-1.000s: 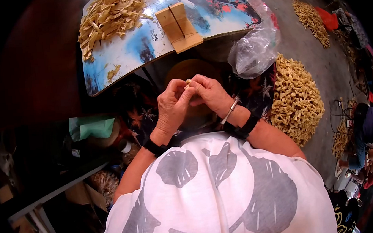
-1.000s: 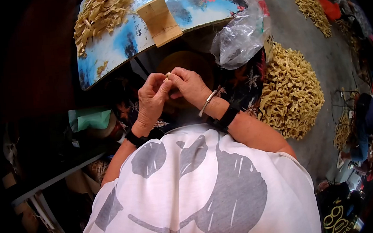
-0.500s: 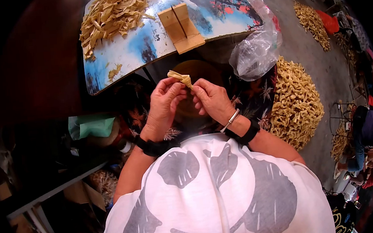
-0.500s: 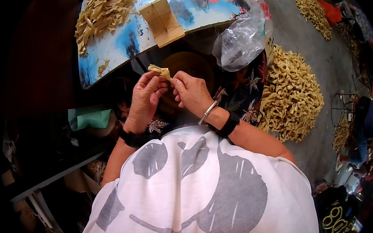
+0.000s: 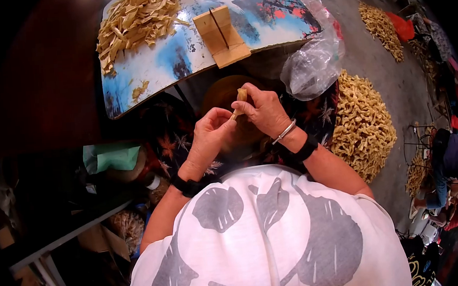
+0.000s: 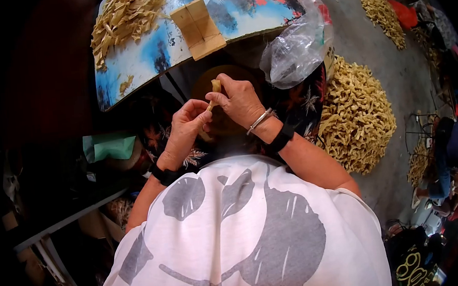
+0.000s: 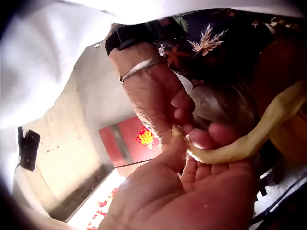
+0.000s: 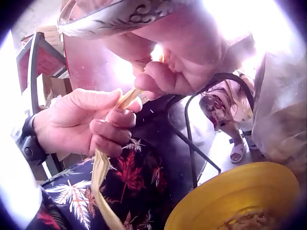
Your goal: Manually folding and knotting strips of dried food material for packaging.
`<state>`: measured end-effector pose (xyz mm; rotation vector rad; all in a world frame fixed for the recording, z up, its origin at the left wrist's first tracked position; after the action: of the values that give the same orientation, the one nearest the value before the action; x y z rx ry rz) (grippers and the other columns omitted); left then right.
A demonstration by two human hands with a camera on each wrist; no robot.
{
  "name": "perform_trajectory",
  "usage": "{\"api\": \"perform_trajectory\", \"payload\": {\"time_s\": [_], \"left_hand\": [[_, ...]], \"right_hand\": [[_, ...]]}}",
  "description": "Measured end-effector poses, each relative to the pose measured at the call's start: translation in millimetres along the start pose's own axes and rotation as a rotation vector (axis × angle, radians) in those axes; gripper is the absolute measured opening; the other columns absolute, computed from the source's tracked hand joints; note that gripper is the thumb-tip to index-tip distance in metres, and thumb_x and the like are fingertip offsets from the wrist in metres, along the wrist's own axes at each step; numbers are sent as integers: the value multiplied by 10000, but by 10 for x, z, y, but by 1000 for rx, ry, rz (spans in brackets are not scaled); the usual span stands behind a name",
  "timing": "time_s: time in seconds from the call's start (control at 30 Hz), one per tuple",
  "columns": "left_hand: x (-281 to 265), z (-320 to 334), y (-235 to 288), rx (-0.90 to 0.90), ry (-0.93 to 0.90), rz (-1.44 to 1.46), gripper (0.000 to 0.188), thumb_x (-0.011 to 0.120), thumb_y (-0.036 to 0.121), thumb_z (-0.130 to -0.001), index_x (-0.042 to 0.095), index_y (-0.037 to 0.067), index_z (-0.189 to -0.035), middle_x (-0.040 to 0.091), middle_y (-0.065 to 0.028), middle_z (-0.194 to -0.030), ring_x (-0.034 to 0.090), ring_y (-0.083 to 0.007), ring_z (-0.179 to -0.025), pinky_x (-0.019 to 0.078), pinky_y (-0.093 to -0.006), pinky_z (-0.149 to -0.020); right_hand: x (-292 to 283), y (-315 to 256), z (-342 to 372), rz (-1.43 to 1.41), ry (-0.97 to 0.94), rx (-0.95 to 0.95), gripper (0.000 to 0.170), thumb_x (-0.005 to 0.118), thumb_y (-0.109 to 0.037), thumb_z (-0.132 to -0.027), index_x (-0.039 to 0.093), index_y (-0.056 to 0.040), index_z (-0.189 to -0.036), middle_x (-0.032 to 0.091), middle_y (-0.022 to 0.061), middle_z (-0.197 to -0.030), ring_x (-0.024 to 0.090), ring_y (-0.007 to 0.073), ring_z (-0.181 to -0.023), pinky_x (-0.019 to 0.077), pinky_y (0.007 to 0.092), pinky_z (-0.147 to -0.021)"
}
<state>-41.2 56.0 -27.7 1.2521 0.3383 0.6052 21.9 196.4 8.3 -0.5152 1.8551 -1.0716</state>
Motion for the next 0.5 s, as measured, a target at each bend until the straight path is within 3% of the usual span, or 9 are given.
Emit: {"api": "perform_trajectory", "payload": {"time_s": [0.03,0.13,0.17,0.33,0.37,0.47,0.5], "left_hand": [[-22,7,23,25,32,-49,149,586,160,-980,642,33,-1033,616,16,-827,540,-37,-703,448,-182,-630],[-4,-1,167,66,86,-8,132,589,159,-978,636,36,-985,544,53,-722,458,-17,-609,368,-175,-535],[-9,7,170,48,87,18,136,587,164,-980,635,36,-975,519,64,-700,427,-13,-587,338,-175,-518],[-98,-13,177,-45,20,181,174,584,195,-986,623,38,-924,419,100,-631,316,0,-515,231,-181,-463],[-110,-49,214,-76,-26,207,128,616,159,-966,640,34,-949,461,88,-660,353,0,-543,259,-166,-485],[-190,-251,541,215,22,-236,96,639,109,-945,654,20,-979,518,74,-705,425,-21,-588,336,-170,-522],[-186,-280,812,455,98,-455,102,658,66,-919,656,6,-1001,555,33,-732,482,-57,-635,411,-204,-570]], "right_hand": [[22,32,-1,-68,-93,61,215,714,-215,-886,590,-41,-912,611,69,-696,574,128,-566,465,275,-536],[233,89,52,-505,-249,277,239,721,-228,-874,614,-39,-972,635,51,-710,610,120,-593,485,262,-540],[258,137,59,-550,-255,347,190,706,-200,-885,633,-48,-974,610,-13,-724,561,42,-625,466,216,-539],[91,161,-49,-657,-237,484,139,673,-191,-906,633,-61,-937,605,-24,-728,531,31,-593,423,184,-524],[53,110,-80,-655,-251,510,138,662,-212,-924,625,-79,-925,584,-35,-713,510,25,-582,396,174,-512],[-103,41,-371,-612,-222,439,193,646,-281,-949,623,-91,-923,570,-42,-701,500,20,-574,380,162,-507],[-157,26,-470,-592,-203,400,219,644,-304,-953,625,-88,-928,574,-40,-702,506,21,-576,385,161,-510]]}}
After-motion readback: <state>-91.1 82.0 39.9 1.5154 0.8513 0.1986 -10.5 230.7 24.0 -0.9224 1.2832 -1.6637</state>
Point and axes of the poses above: each hand's wrist, its own z-axis away from the middle knuckle, its own x-axis out of the palm, y = z × x, the point moved 7 cm from there along -z, towards the middle knuckle
